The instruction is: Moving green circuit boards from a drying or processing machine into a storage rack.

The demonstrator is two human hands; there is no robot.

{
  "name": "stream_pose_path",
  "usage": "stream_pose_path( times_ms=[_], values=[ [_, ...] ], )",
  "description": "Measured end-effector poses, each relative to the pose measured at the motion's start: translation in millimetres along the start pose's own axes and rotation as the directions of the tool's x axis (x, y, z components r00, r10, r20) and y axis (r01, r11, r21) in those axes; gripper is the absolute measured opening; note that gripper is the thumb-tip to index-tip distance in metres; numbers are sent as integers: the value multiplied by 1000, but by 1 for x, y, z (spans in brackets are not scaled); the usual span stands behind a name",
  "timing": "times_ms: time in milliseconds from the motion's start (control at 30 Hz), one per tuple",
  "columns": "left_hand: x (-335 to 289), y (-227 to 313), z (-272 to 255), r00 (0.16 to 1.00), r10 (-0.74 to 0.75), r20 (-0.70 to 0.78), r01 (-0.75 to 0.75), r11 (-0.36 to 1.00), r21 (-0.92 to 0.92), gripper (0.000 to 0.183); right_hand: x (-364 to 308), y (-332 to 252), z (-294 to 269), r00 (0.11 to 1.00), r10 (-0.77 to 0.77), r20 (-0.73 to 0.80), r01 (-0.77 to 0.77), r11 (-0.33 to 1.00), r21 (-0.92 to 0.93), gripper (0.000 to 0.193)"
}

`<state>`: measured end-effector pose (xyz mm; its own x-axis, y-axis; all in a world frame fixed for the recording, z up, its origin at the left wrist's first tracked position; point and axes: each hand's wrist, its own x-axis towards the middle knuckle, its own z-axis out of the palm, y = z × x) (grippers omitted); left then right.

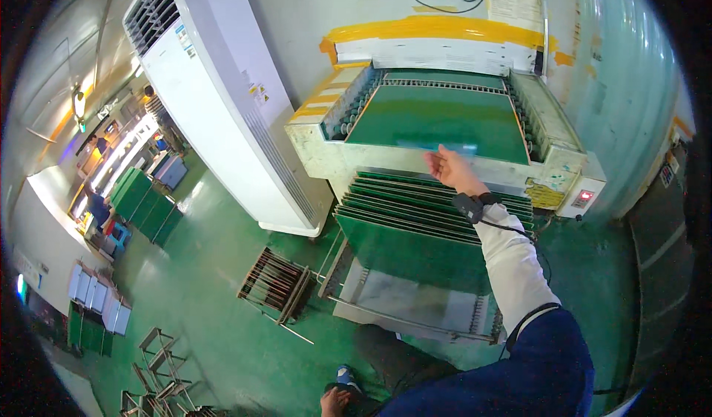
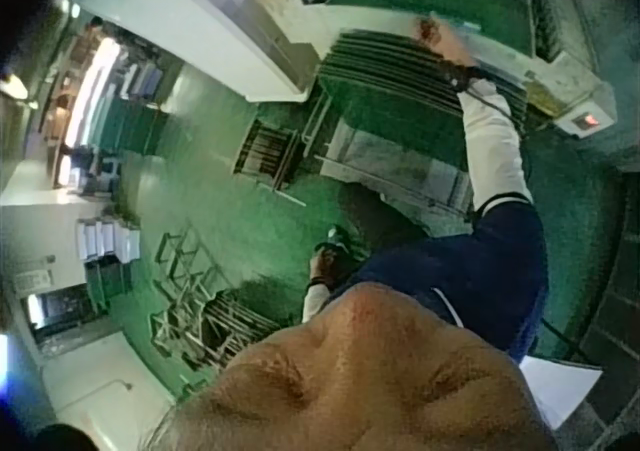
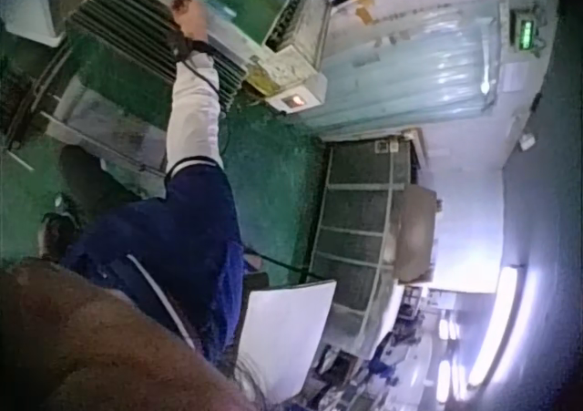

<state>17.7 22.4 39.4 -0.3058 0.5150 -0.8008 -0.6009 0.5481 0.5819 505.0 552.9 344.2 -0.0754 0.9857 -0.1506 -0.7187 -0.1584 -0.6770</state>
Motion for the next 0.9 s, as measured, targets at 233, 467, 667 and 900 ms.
stream_pose_path(
  times_ms=[233,467,667,900],
  values=[
    [5,1,-12,989,68,134,-73,997,35,27,-11,6,6,999,8,46,-1,988,-153,24],
    [13,-3,-12,996,25,81,-26,1000,10,26,-123,32,61,993,-88,82,118,582,-805,24],
    [2,-1,-7,990,50,136,-47,999,-24,23,-187,69,60,834,-247,494,490,-81,-868,19],
    [6,-6,-12,990,46,132,-43,999,-30,28,-217,87,52,742,-154,653,533,-456,-713,26]
  ],
)
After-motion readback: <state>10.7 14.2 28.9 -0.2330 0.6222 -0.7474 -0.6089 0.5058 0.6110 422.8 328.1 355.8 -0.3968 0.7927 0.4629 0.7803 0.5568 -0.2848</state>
